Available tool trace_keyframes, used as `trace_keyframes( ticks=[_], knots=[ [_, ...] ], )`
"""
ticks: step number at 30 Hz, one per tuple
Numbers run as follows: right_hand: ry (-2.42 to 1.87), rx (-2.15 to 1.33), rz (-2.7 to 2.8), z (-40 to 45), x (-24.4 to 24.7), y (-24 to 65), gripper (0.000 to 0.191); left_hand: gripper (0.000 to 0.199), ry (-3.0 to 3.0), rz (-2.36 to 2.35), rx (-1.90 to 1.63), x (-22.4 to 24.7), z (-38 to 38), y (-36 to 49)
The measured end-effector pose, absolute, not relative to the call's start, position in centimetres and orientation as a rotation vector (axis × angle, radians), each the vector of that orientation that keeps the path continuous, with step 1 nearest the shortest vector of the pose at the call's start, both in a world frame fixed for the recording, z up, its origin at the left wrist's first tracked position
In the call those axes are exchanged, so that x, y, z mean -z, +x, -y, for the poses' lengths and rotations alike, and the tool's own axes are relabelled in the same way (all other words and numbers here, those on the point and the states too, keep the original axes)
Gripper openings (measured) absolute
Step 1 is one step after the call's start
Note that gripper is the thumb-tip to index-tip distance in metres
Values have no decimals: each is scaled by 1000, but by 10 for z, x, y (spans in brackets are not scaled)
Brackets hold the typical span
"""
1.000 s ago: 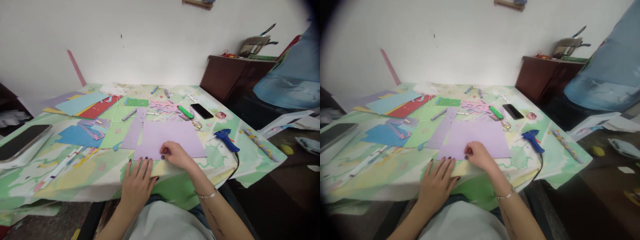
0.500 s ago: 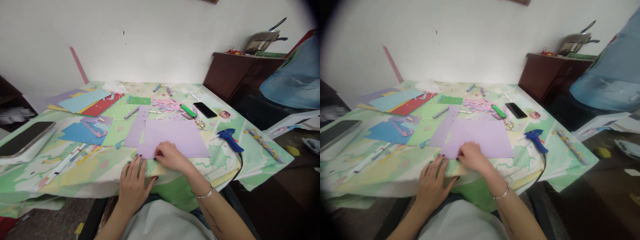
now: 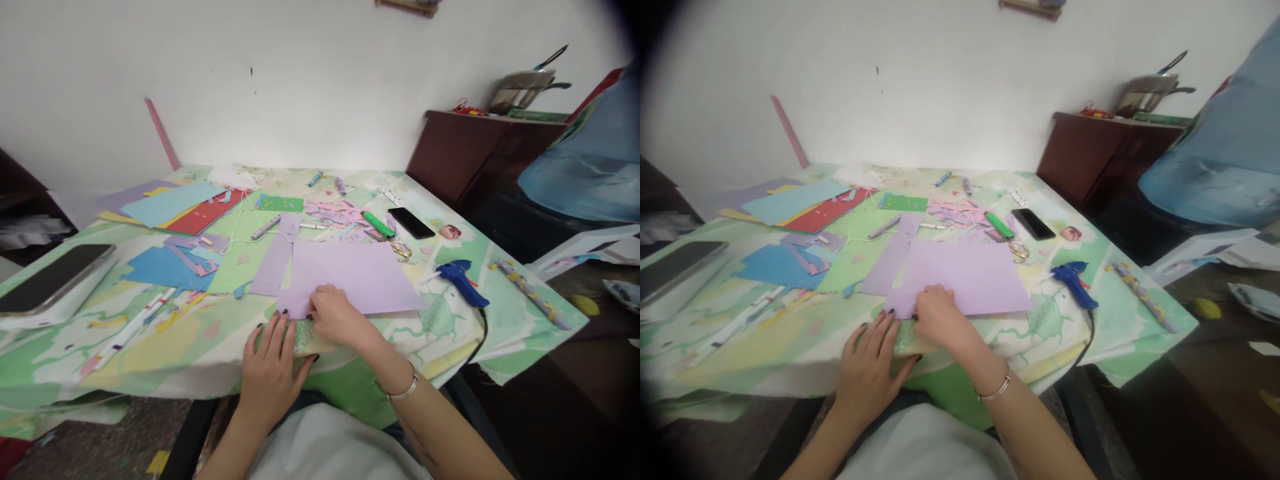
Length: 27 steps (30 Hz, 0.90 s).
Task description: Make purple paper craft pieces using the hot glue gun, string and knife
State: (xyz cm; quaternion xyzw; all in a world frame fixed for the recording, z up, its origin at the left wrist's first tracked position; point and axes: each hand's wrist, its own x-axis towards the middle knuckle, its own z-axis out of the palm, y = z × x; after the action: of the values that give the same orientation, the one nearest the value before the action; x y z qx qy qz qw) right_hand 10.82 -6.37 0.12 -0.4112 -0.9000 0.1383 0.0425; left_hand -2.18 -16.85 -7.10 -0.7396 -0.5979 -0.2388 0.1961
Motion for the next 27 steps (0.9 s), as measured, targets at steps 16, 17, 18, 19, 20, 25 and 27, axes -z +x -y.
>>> trace_keyframes(
  ticks=[16, 17, 18, 19, 20, 25, 27],
  knots=[
    [-1479, -576, 2486, 54, 3, 142, 7, 57, -2094, 1777, 551, 63, 169, -18],
    [-1492, -570, 2475, 55, 3, 144, 6, 57, -2095, 1785, 548, 62, 169, -17],
    [-1498, -562, 2468, 55, 4, 146, 6, 56, -2093, 1791, 548, 61, 169, -16],
    [-1498, -550, 2463, 56, 4, 147, 6, 55, -2088, 1795, 554, 60, 169, -15],
    [-1492, -537, 2460, 57, 5, 148, 6, 54, -2082, 1796, 565, 59, 169, -13],
    [-1458, -520, 2424, 61, 11, 150, 3, 53, -2128, 1784, 610, 56, 168, -9],
    [-1437, -541, 2407, 62, 12, 154, 3, 53, -2151, 1788, 596, 57, 168, -10]
  ],
)
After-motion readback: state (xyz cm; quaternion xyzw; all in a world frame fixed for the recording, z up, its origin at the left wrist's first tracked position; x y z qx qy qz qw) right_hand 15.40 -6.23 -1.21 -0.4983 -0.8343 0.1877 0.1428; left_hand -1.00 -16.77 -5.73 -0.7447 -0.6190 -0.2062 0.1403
